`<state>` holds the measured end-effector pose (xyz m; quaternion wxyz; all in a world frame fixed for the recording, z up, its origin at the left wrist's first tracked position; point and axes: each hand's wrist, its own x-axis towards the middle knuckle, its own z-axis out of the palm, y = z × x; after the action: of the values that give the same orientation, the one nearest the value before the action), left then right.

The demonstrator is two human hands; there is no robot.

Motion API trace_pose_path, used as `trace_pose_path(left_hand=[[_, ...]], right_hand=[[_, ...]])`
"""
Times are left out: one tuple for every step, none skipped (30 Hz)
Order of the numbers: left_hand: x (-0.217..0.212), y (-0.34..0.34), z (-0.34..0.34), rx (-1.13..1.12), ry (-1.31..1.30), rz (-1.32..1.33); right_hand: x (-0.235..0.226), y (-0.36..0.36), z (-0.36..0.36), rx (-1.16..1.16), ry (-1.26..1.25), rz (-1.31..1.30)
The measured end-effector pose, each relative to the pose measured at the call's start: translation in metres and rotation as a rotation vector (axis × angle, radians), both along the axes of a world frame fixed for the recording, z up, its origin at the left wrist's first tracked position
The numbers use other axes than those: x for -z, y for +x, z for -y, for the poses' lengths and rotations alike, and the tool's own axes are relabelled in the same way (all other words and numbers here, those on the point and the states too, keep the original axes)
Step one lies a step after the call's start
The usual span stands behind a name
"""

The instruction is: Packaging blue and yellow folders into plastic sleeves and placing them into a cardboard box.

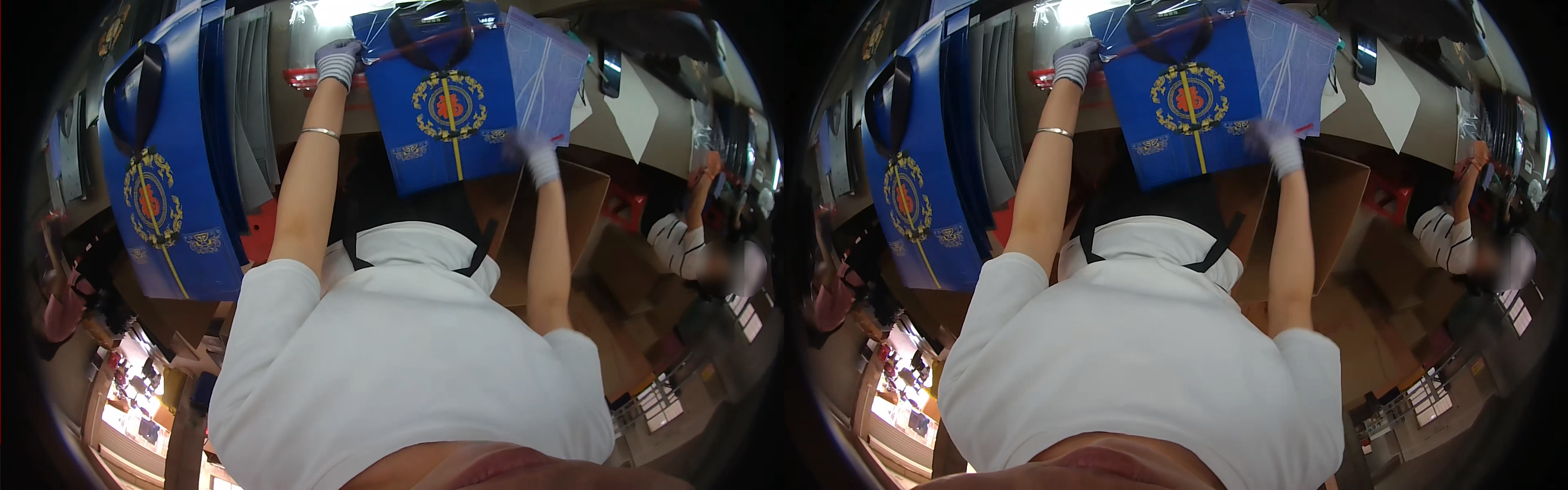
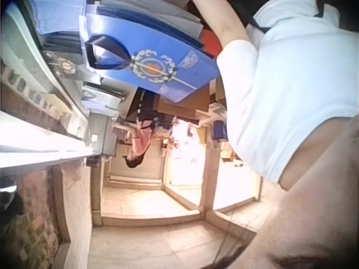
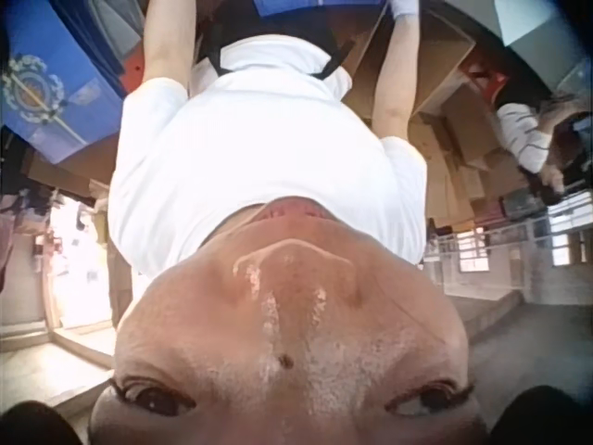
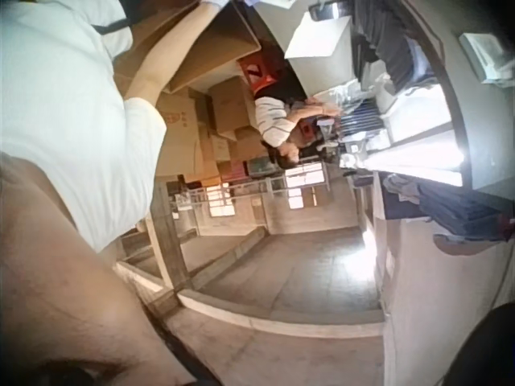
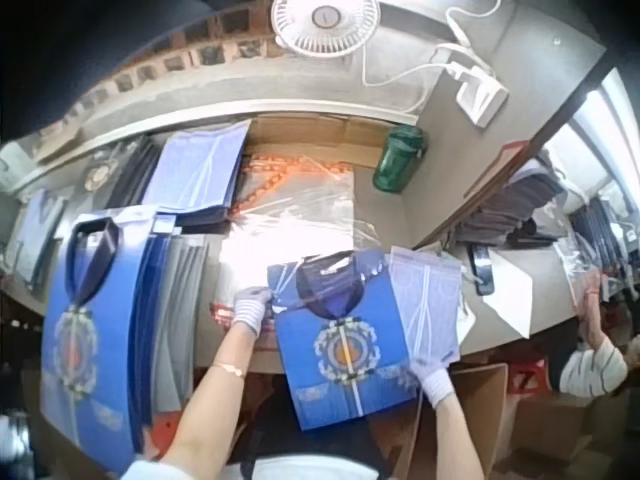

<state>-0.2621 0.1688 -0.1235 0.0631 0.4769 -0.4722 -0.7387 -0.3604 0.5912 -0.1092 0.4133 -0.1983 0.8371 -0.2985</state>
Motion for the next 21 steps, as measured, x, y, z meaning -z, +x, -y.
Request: trace_pose_path(left_hand=[[0.006,0.014,0.009,-0.031,-0.017,0.019],[0.014,0.016,0.015,-0.033,-0.048,0.027],[0.017,0.010,0.014,-0.022,-0.074,0.031],[0.011,-0.006,0.000,0.017,-0.029,0.011],[0.012,-0.013,-0.004,0.017,-0.036,0.011],[0.013,-0.017,-0.001,0.078,-0.159,0.028],[0.019,-0.002,0.011,0.114,-0.289,0.068],[0.027,0.019,0.028,0.074,-0.349,0.127],[0.026,0.024,0.027,0.068,-0.342,0.147],[0.017,0.022,0.016,0.084,-0.336,0.158],[0.007,0.021,0.006,0.093,-0.339,0.160],[0.001,0.025,0.000,0.153,-0.371,0.170],[-0.002,0.033,-0.007,0.145,-0.371,0.173],[-0.004,0.042,-0.015,0.118,-0.323,0.148],[-0.005,0.049,-0.022,0.104,-0.272,0.116],[-0.008,0.059,-0.031,0.090,-0.300,0.089],[-0.012,0.069,-0.040,0.123,-0.321,0.118],[-0.011,0.084,-0.049,0.194,-0.262,0.121],[-0.020,0.096,-0.065,0.205,-0.203,0.148],[-0.035,0.110,-0.082,0.244,-0.182,0.107],[-0.010,0.145,-0.093,0.392,-0.245,0.189]], right_hand=[[-0.021,-0.027,0.050,0.390,-0.171,0.018],[-0.020,-0.066,0.083,0.399,-0.216,-0.135],[-0.005,-0.109,0.103,0.421,-0.215,-0.259],[0.007,-0.148,0.109,0.404,-0.297,-0.288],[0.017,-0.177,0.128,0.337,-0.250,-0.447],[0.022,-0.195,0.150,0.267,-0.213,-0.601],[0.020,-0.193,0.182,0.245,-0.246,-0.573],[0.012,-0.184,0.219,0.160,-0.179,-0.590],[0.007,-0.179,0.226,0.096,-0.067,-0.627],[0.000,-0.171,0.215,0.199,-0.160,-0.465],[-0.009,-0.162,0.196,0.230,-0.256,-0.443],[-0.019,-0.153,0.178,0.258,-0.363,-0.422],[-0.027,-0.135,0.160,0.326,-0.307,-0.324],[-0.031,-0.117,0.147,0.389,-0.256,-0.221],[-0.030,-0.102,0.132,0.418,-0.257,-0.196],[-0.026,-0.088,0.116,0.442,-0.253,-0.166],[-0.022,-0.074,0.099,0.463,-0.244,-0.120],[-0.021,-0.060,0.085,0.481,-0.239,-0.075],[-0.022,-0.044,0.066,0.480,-0.189,-0.036],[-0.023,-0.023,0.047,0.484,-0.139,0.004],[-0.018,-0.005,0.031,0.460,-0.027,0.050]])
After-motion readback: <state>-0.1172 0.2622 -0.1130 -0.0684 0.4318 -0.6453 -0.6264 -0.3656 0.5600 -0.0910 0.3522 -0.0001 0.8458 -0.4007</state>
